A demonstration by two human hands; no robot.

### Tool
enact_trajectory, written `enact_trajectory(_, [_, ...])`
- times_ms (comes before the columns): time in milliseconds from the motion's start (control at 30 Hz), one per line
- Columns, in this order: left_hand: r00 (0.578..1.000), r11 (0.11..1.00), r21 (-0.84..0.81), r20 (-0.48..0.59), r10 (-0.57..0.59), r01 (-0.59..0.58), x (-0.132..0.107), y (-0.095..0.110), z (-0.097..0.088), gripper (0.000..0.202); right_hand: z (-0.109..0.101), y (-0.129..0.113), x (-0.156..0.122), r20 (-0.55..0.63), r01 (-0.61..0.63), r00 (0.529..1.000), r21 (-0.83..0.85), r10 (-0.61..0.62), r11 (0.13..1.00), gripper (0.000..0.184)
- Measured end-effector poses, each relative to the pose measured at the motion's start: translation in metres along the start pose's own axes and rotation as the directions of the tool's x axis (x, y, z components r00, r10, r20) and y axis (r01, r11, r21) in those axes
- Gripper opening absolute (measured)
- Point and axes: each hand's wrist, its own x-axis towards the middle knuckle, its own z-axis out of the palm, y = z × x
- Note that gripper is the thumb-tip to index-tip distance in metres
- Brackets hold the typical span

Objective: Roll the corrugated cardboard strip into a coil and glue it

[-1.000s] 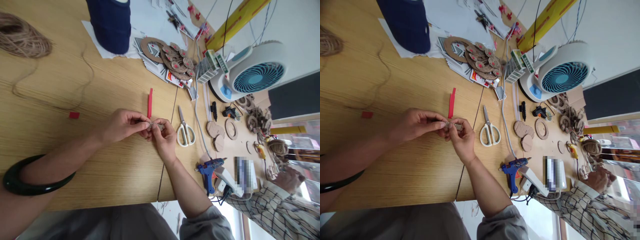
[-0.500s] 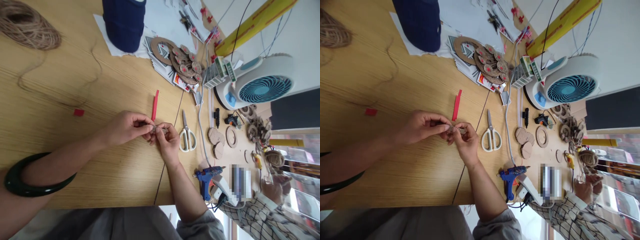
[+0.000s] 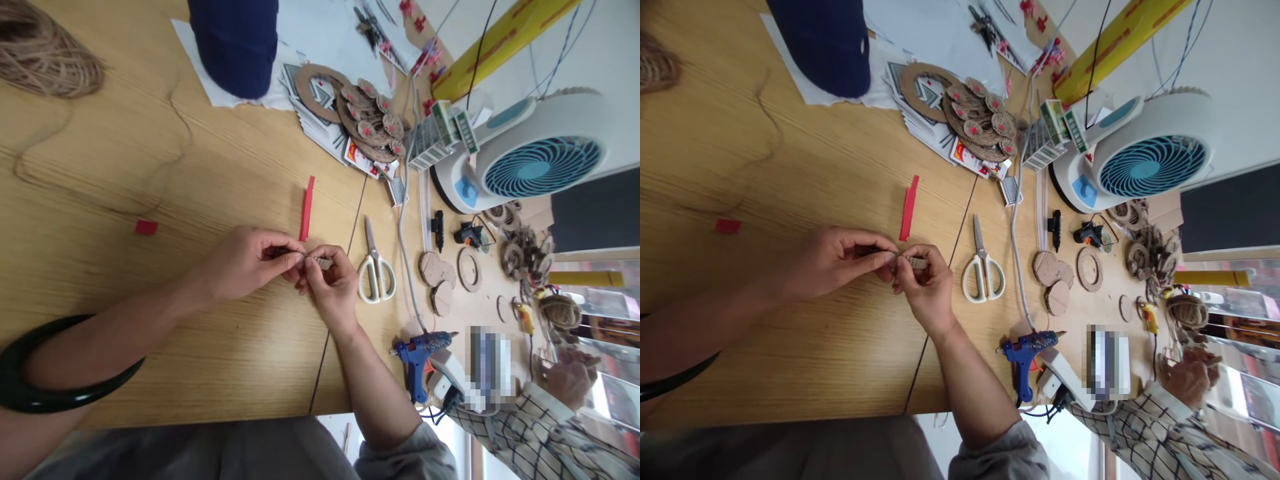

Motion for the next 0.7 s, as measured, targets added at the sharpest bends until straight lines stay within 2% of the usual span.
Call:
enact_trajectory(167, [0.996, 0.996, -0.08, 0.081, 0.035, -0.029, 0.0, -0.002, -0.001, 0.019, -0.002, -0.001, 0.002, 0.008, 0.001, 1.0, 0.022, -0.001, 1.0, 0.042])
enact_trajectory(400, [0.986, 0.976, -0.214, 0.169, -0.015, 0.051, 0.004, 0.007, -0.003, 0.011, -0.008, -0.006, 0.006, 0.092, -0.02, 0.996, 0.026, 0.018, 0.999, 0.043])
enact_trajectory(533, [0.986, 0.96, -0.269, 0.163, -0.038, 0.081, 0.004, 0.014, -0.002, 0.009, -0.01, -0.004, 0.008, 0.144, -0.011, 0.99, 0.1, -0.003, 0.995, 0.039])
enact_trajectory(700, [0.995, 0.963, -0.257, 0.085, -0.057, 0.077, 0.002, 0.012, 0.0, 0.01, -0.009, 0.001, 0.008, 0.092, 0.026, 0.995, 0.135, -0.038, 0.99, 0.037])
